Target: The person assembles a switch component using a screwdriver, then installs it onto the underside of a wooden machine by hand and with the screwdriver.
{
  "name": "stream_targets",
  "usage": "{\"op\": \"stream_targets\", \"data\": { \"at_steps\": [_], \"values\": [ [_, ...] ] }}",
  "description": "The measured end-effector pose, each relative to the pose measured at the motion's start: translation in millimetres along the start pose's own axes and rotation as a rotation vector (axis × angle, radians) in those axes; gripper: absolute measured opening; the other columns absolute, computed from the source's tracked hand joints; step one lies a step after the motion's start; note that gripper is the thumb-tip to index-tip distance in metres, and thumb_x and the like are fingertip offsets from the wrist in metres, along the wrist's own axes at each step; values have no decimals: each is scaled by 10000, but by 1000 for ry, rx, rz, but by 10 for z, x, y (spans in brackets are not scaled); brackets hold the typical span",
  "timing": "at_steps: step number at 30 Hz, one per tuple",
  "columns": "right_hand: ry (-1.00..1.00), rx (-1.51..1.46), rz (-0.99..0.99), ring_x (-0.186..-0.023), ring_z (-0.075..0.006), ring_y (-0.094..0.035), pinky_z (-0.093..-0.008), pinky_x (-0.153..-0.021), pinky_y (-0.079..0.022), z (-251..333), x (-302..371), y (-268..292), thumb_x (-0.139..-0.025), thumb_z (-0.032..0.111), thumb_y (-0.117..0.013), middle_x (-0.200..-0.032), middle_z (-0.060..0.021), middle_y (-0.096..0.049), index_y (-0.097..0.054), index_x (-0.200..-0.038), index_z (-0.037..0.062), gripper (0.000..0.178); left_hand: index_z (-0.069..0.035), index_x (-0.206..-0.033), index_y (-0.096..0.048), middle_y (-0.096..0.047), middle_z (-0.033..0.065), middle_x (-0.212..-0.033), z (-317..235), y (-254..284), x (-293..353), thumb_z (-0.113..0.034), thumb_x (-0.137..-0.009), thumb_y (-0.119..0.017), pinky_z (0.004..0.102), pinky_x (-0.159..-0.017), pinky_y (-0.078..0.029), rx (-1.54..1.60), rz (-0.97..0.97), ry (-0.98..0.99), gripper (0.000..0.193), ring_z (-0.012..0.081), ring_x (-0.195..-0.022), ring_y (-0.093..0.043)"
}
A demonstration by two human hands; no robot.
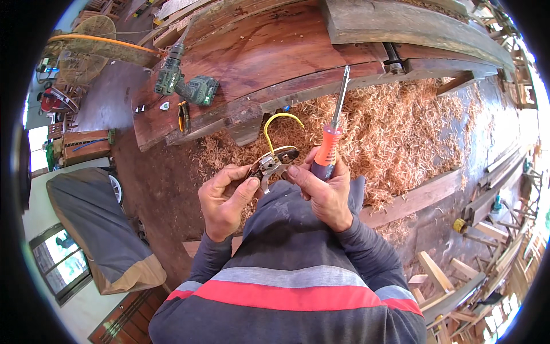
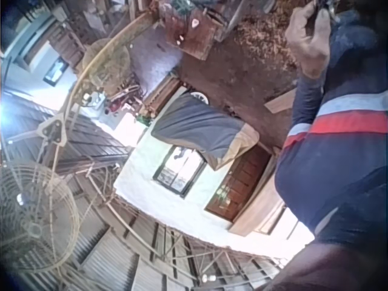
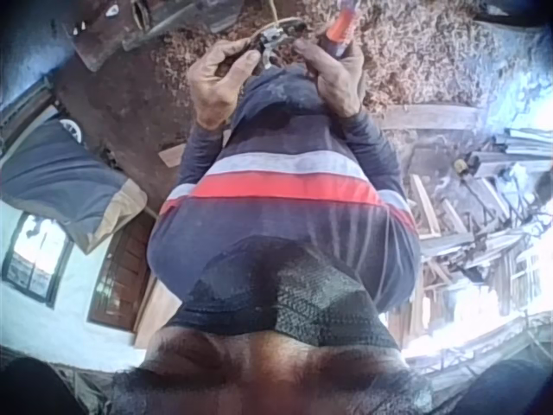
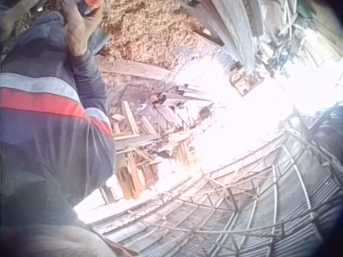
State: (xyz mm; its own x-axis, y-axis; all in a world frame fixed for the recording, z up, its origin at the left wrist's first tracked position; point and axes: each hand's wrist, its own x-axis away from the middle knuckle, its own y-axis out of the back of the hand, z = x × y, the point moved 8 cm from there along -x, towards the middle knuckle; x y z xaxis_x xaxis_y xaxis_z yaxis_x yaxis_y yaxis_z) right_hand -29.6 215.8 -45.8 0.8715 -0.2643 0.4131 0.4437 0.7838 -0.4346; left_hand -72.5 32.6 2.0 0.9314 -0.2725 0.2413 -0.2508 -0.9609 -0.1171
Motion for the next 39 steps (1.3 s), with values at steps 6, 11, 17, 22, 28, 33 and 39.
{"op": "stream_targets", "data": {
  "at_steps": [6, 11, 17, 22, 28, 33, 39],
  "values": [
    [-7, 40, 80, -573, -17, -503, -189, -479, -408, 11, -51, -22, -803, -62, -750, -1027, -124, -692, -545, -985, 53, 298, 84, -1081, -659, -660, 113, -967, -48, 81, -50, 37, -893, -673, 261, -702, -539, 52, 47, -16, 193, 166, -813, -668],
    [279, 55, 175, -624, 9, -491, -167, -579, -430, 182, -47, 6, -788, -111, -749, -1228, -187, -628, -516, -976, 54, 342, 23, -1084, -674, -678, 155, -986, -265, -3, -88, 43, -843, -711, 305, -724, -541, -441, 166, -392, 245, 238, -861, -685],
    [499, 310, 244, -865, -157, -677, -273, -735, -546, 228, 41, -84, -796, -126, -729, -1197, -228, -634, -503, -990, 57, 349, 33, -1057, -669, -665, 124, -1002, -209, 64, -98, 38, -855, -712, 267, -777, -524, -436, 69, -360, 207, 180, -902, -650],
    [631, 587, 188, -951, -277, -700, -338, -783, -563, 190, 87, -11, -798, -65, -752, -1070, -235, -675, -482, -986, 13, 338, 11, -1077, -654, -655, 125, -1030, -214, -27, -101, 30, -803, -763, 284, -764, -536, -414, 100, -398, 296, 187, -895, -656],
    [688, 632, 227, -938, -272, -711, -336, -761, -566, 138, 99, -7, -760, -45, -796, -1026, -203, -692, -493, -988, 47, 390, -19, -1028, -658, -672, 130, -978, -230, -31, -91, 49, -721, -808, 317, -739, -552, -513, 35, -525, 349, 239, -868, -680],
    [787, 730, 180, -929, -296, -718, -332, -755, -566, 263, 165, -91, -730, -51, -814, -1040, -200, -698, -502, -968, 60, 408, -22, -1013, -662, -684, 124, -961, -273, -52, -93, 57, -713, -805, 327, -732, -552, -526, 17, -542, 341, 246, -853, -685],
    [789, 715, 176, -927, -294, -717, -330, -760, -564, 228, 166, -98, -730, -53, -809, -1052, -199, -699, -510, -966, 57, 397, -27, -991, -671, -691, 115, -938, -259, 7, -96, 59, -703, -808, 324, -730, -552, -495, 23, -521, 331, 247, -852, -690]
  ]
}}
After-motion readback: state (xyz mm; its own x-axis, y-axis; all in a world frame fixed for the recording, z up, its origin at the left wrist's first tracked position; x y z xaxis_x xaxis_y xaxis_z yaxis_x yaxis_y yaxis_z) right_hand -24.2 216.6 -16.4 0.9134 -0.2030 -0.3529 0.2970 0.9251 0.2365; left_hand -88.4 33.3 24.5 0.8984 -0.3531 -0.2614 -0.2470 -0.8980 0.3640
